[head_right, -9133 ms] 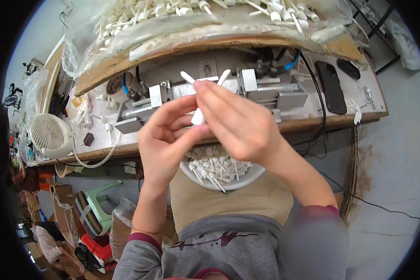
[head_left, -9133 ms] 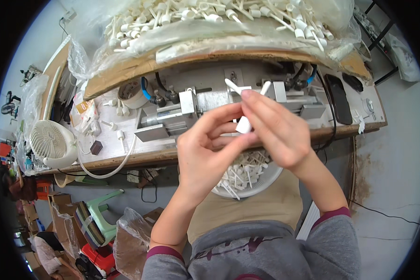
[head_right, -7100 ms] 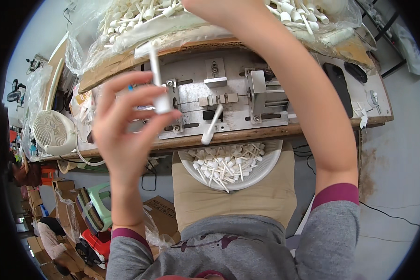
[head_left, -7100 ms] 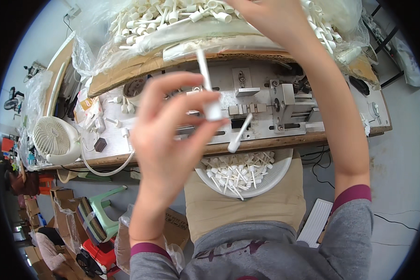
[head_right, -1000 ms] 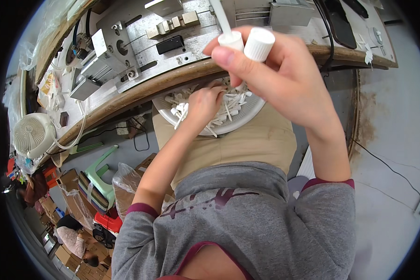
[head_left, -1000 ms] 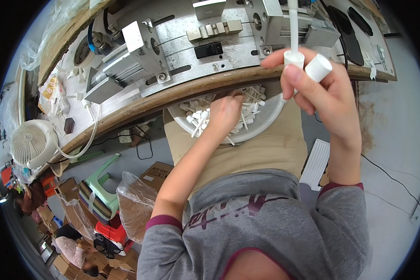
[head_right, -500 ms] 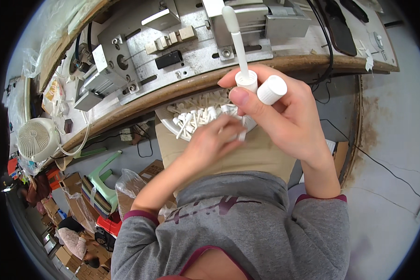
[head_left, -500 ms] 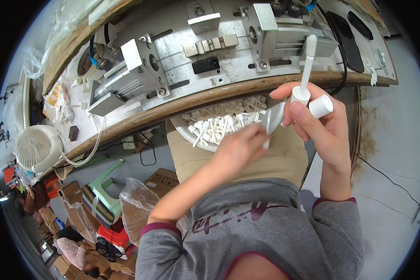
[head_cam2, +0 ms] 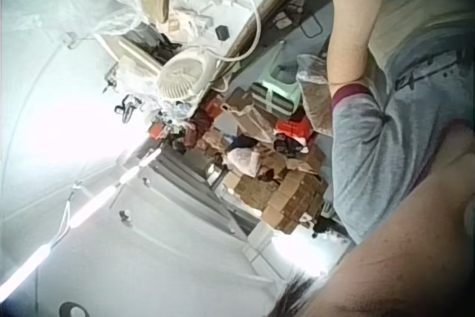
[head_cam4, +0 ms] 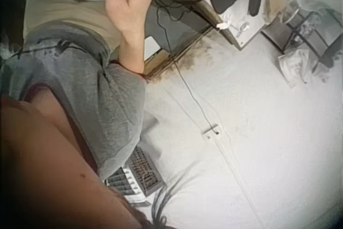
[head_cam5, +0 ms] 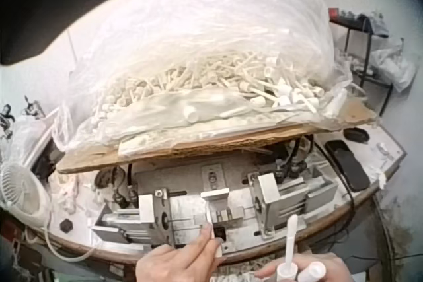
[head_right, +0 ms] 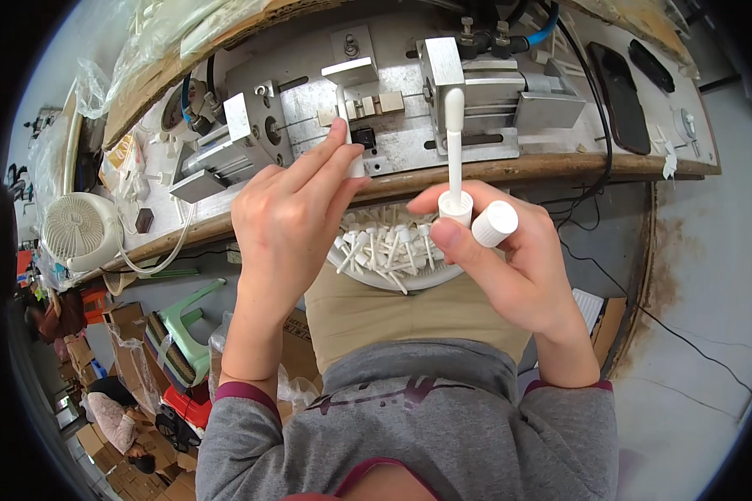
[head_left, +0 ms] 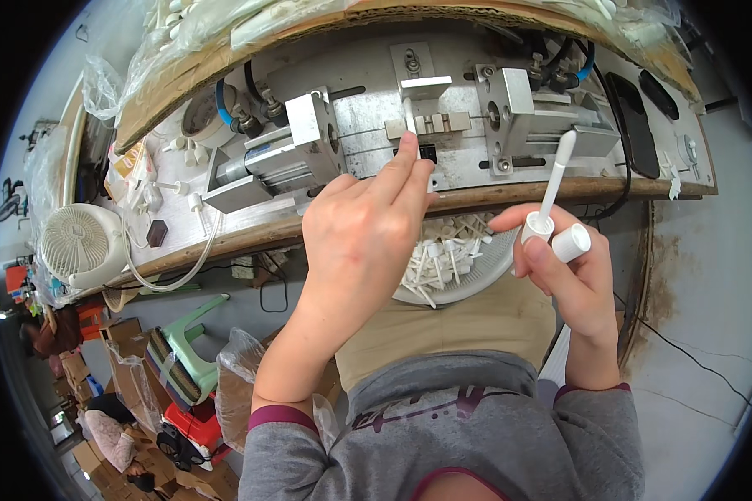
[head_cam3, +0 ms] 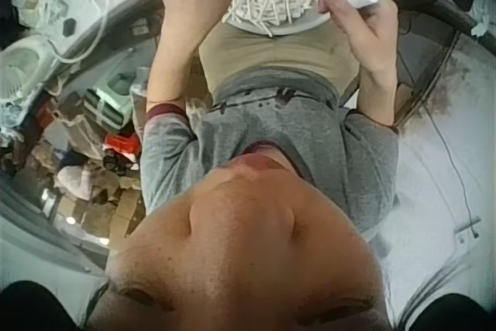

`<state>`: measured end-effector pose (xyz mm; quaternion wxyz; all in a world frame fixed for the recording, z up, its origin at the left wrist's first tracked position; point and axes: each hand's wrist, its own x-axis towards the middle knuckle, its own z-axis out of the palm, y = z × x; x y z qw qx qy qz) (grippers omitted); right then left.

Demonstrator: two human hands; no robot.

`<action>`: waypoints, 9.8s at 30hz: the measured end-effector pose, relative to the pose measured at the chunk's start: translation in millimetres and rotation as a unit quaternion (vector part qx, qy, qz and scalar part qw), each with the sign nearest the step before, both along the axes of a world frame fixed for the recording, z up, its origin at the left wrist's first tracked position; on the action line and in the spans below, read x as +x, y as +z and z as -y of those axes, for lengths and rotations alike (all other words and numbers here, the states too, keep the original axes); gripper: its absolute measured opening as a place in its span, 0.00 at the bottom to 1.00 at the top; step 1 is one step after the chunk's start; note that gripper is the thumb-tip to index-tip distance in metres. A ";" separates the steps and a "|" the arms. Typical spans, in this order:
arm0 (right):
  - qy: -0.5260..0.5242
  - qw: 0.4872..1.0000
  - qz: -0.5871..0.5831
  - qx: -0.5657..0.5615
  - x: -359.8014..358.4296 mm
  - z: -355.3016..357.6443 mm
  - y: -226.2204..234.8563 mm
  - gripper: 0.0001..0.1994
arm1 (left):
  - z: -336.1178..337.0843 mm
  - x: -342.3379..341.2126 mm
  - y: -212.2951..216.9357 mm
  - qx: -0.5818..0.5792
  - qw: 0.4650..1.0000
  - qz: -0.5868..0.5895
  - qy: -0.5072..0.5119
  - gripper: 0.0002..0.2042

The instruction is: Manually assemble small plastic white components using a specialized workbench fixture.

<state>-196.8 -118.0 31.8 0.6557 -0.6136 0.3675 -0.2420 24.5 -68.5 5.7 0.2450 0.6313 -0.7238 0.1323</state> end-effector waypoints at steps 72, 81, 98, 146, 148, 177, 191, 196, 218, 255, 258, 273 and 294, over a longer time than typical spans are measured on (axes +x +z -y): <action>0.110 0.709 -0.249 -0.650 86.3 28.4 -13.1 0.15 | -51.7 -5.1 -20.2 0.103 0.948 -0.228 -0.199 0.22; -0.080 0.733 -0.086 -0.670 129.4 156.0 103.9 0.15 | -74.8 -7.0 -28.8 0.117 0.943 -0.259 -0.172 0.36; 0.140 0.664 -0.400 -0.617 187.1 194.4 89.3 0.14 | -83.0 -14.0 -28.3 0.100 0.955 -0.214 -0.182 0.35; -0.026 0.968 0.184 0.170 47.1 25.1 -21.4 0.15 | -11.7 -2.7 -3.6 0.002 0.970 -0.239 -0.037 0.15; -0.052 0.979 0.149 0.130 45.8 22.1 -19.5 0.15 | -7.0 -1.6 -6.5 0.013 0.991 -0.131 -0.030 0.13; -0.104 0.985 0.125 0.056 48.9 18.3 -23.3 0.11 | -17.3 -12.0 24.9 0.045 0.937 -0.284 -0.198 0.19; -0.113 0.983 0.110 -0.090 46.1 16.3 -21.9 0.24 | -4.9 -3.3 -1.4 0.043 0.998 -0.052 0.004 0.14; -0.089 0.992 0.084 -0.006 32.0 13.5 -16.2 0.17 | 3.4 2.1 6.0 0.055 0.997 -0.061 -0.002 0.14; -0.091 0.990 0.039 -0.102 27.1 18.0 -2.4 0.13 | -3.7 -6.0 -0.5 0.024 0.999 -0.047 0.008 0.15; 0.161 0.558 -0.373 -0.724 101.4 237.2 80.8 0.10 | 0.9 -0.6 -4.4 0.020 0.997 -0.079 0.005 0.14; 0.097 0.652 -0.259 -0.706 91.6 231.2 86.3 0.08 | 1.5 0.5 -7.9 0.013 0.996 -0.086 0.002 0.14; 0.117 0.990 0.053 -0.065 79.8 43.9 -4.0 0.21 | -14.6 -6.6 23.5 -0.084 0.948 -0.289 -0.102 0.21; -0.072 0.992 0.100 -0.004 27.9 24.8 1.9 0.06 | -1.0 3.8 3.0 0.056 0.997 -0.044 -0.009 0.13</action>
